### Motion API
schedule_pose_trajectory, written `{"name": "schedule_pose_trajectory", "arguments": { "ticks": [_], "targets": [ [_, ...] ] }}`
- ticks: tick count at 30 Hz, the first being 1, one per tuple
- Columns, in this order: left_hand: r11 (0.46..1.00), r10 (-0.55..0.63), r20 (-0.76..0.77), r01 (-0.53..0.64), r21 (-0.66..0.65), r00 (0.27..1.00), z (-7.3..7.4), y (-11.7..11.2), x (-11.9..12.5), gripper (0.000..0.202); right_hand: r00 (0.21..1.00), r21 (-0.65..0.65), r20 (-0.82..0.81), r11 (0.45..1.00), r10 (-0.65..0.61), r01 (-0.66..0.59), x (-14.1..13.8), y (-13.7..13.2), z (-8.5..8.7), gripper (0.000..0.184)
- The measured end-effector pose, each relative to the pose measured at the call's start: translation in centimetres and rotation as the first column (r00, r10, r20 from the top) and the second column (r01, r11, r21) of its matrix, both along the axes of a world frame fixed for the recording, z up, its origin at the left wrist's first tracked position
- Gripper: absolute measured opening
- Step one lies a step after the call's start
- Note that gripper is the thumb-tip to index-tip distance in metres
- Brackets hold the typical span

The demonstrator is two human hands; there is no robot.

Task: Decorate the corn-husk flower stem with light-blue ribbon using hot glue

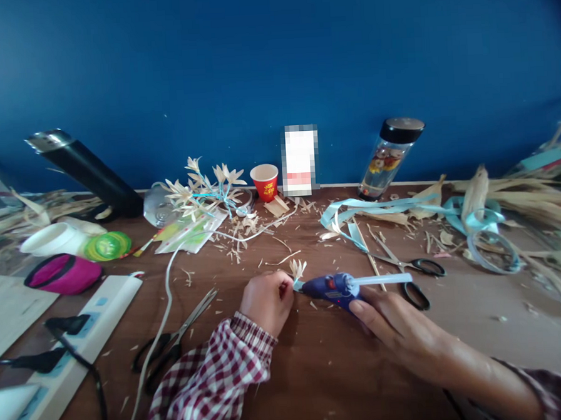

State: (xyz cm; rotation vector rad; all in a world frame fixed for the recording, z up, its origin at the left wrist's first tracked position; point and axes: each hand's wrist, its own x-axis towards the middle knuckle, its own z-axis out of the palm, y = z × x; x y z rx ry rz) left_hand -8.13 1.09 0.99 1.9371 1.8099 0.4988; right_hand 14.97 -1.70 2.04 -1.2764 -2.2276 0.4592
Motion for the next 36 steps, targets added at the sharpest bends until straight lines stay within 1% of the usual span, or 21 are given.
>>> {"name": "schedule_pose_trajectory", "arguments": {
  "ticks": [3, 9, 13, 16, 19, 23, 27, 29, 32, 36],
  "targets": [
    [1.0, 0.001, -0.007, 0.0, 0.005, 1.0, 0.0, 0.0, 0.0, 0.017, 1.0, -0.018, 0.01, 1.0, 0.011, -0.011, 0.0, 0.0, -0.1, 0.024],
    [1.0, 0.005, -0.015, -0.005, -0.007, 1.0, 0.2, -0.1, 0.1, 0.016, 1.0, -0.015, 0.002, 1.0, -0.006, 0.006, 0.0, 0.1, 0.4, 0.024],
    [1.0, 0.0, -0.015, 0.0, 0.004, 1.0, 0.0, -0.1, 0.1, 0.016, 1.0, 0.034, 0.005, 0.999, 0.028, -0.028, 0.1, 0.3, 0.6, 0.025],
    [1.0, 0.003, -0.017, -0.002, 0.013, 1.0, -0.1, 0.0, 0.0, 0.014, 1.0, 0.072, 0.01, 0.997, 0.01, -0.01, 0.2, 0.4, 0.7, 0.025],
    [1.0, 0.02, -0.014, -0.019, 0.017, 1.0, -0.2, 0.0, 0.0, 0.014, 0.999, 0.056, 0.023, 0.998, -0.028, 0.027, 0.2, 0.4, 0.7, 0.024],
    [1.0, 0.005, -0.005, -0.005, 0.013, 1.0, -0.2, 0.0, 0.0, 0.014, 1.0, 0.03, 0.023, 0.999, -0.015, 0.014, 0.4, 0.5, 0.8, 0.023],
    [0.999, -0.025, -0.054, 0.027, 0.033, 0.998, -0.1, 0.0, 0.1, 0.015, 0.999, -0.083, -0.026, 0.996, -0.022, 0.02, -0.1, 0.8, 1.3, 0.025],
    [0.999, -0.03, -0.066, 0.033, 0.04, 0.997, -0.1, 0.0, 0.1, 0.016, 0.999, -0.106, -0.024, 0.994, -0.027, 0.024, -0.6, 0.9, 1.4, 0.026],
    [0.999, -0.018, -0.043, 0.02, 0.044, 0.999, -0.1, -0.1, 0.0, 0.013, 1.0, -0.093, -0.006, 0.996, -0.016, 0.015, -1.0, 1.0, 1.4, 0.028],
    [0.999, -0.004, -0.013, 0.005, 0.04, 1.0, -0.3, 0.0, 0.0, 0.013, 1.0, -0.03, -0.004, 0.999, -0.011, 0.011, -0.6, 0.9, 1.2, 0.028]
  ]
}}
